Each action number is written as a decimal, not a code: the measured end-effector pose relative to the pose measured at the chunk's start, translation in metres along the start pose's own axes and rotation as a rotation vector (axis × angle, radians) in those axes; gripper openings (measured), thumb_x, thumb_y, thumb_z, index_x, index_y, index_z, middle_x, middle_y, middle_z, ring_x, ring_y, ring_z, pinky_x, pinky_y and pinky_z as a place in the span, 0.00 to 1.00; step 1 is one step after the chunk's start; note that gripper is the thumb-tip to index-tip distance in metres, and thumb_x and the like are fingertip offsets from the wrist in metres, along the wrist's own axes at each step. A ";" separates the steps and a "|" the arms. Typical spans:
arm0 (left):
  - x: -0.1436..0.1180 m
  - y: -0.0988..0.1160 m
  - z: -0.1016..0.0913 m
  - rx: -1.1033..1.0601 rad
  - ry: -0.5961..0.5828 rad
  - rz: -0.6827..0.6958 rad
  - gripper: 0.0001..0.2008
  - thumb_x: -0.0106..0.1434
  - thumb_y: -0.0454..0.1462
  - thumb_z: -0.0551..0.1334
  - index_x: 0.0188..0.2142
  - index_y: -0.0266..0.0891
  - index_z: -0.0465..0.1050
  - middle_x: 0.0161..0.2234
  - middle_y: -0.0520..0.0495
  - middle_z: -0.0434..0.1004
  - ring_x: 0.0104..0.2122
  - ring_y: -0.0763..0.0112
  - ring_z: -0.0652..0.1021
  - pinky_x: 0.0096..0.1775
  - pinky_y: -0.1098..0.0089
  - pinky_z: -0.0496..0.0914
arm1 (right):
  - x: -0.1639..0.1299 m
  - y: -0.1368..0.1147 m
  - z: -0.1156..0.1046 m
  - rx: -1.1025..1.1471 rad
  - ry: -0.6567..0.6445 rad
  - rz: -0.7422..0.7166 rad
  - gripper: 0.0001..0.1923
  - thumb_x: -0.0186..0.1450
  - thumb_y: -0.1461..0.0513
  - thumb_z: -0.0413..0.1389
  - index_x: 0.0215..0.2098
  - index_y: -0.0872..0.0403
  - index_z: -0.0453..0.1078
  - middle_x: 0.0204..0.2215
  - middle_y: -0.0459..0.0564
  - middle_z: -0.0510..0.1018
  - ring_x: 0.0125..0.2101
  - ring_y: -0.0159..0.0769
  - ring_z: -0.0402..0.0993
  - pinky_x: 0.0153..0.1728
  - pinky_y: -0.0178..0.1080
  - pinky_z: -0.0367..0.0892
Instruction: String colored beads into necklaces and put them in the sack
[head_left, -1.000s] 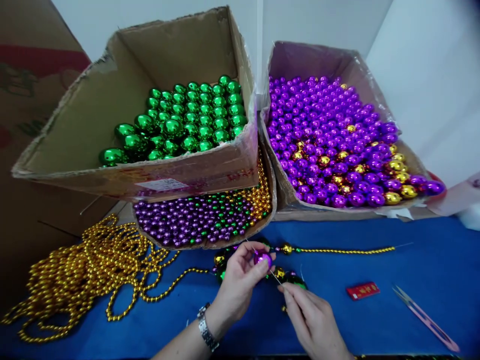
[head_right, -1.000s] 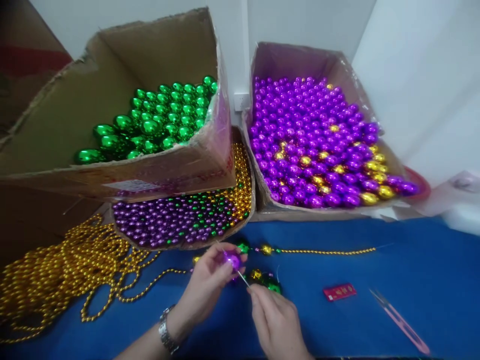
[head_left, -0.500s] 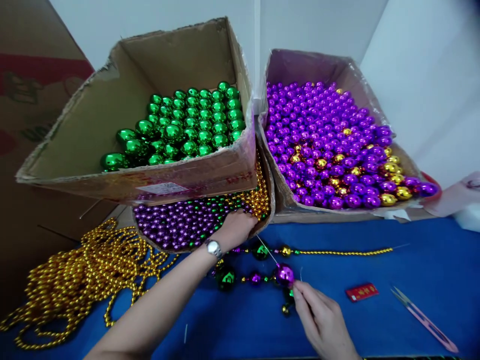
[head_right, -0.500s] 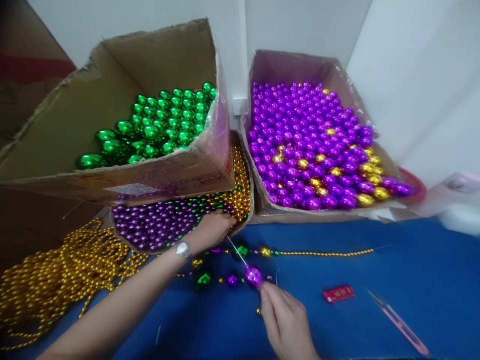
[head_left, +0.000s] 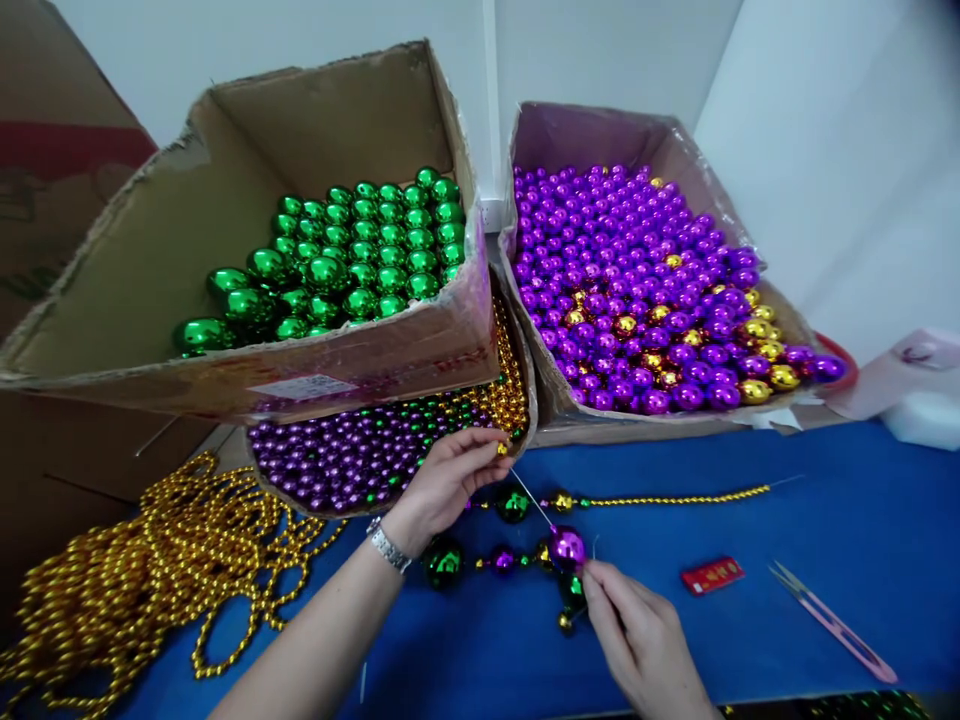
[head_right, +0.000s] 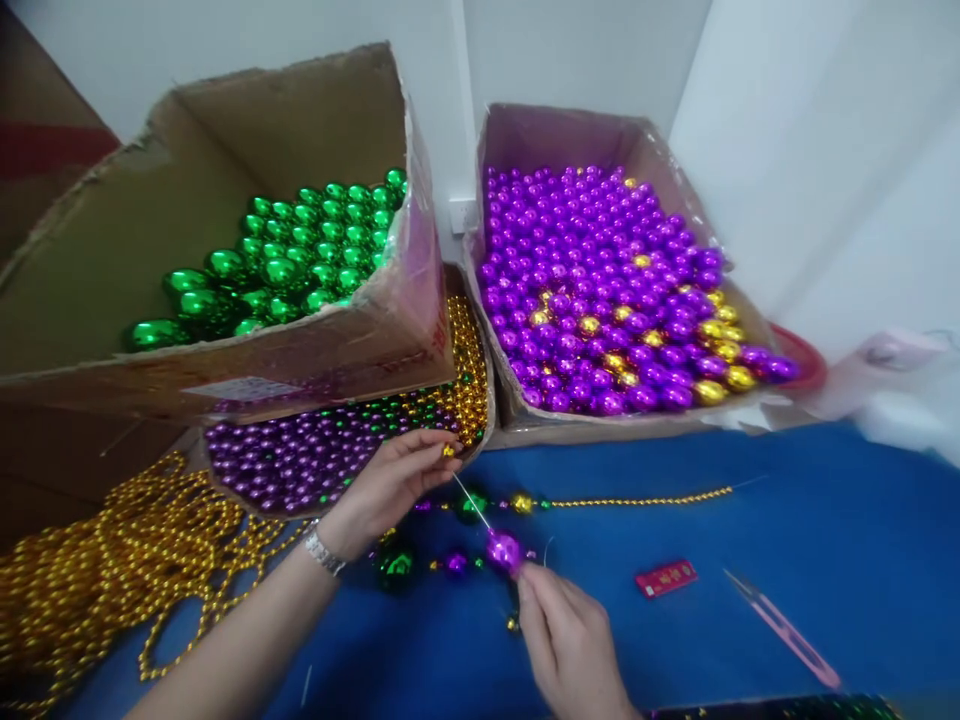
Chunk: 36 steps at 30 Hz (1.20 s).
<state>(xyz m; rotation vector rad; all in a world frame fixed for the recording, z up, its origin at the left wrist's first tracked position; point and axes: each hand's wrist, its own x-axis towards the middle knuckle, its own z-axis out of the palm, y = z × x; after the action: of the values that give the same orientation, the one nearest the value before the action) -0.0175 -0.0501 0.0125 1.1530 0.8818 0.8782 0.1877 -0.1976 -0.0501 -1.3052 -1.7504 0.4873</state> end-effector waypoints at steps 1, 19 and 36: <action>-0.005 0.000 0.003 -0.130 0.004 -0.046 0.12 0.62 0.36 0.60 0.44 0.35 0.71 0.42 0.41 0.76 0.38 0.69 0.78 0.43 0.69 0.71 | 0.000 -0.001 0.000 -0.003 0.005 -0.007 0.09 0.69 0.65 0.46 0.41 0.51 0.67 0.27 0.46 0.75 0.26 0.32 0.73 0.28 0.32 0.67; -0.014 0.002 0.007 -0.144 0.071 0.009 0.11 0.60 0.35 0.63 0.42 0.35 0.73 0.39 0.44 0.77 0.35 0.74 0.77 0.39 0.73 0.71 | 0.002 -0.002 0.000 -0.010 -0.028 0.010 0.08 0.69 0.65 0.46 0.39 0.52 0.67 0.26 0.46 0.73 0.26 0.32 0.72 0.28 0.32 0.66; -0.006 0.022 -0.030 1.683 -0.125 0.430 0.09 0.62 0.32 0.55 0.37 0.39 0.73 0.34 0.45 0.76 0.37 0.62 0.70 0.39 0.63 0.64 | 0.002 0.002 0.002 -0.006 -0.015 -0.010 0.07 0.68 0.65 0.47 0.40 0.51 0.66 0.26 0.45 0.73 0.25 0.31 0.71 0.29 0.31 0.67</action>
<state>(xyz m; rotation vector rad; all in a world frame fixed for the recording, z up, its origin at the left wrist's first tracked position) -0.0496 -0.0412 0.0291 2.8701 1.2762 0.1853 0.1869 -0.1948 -0.0524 -1.2996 -1.7705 0.4880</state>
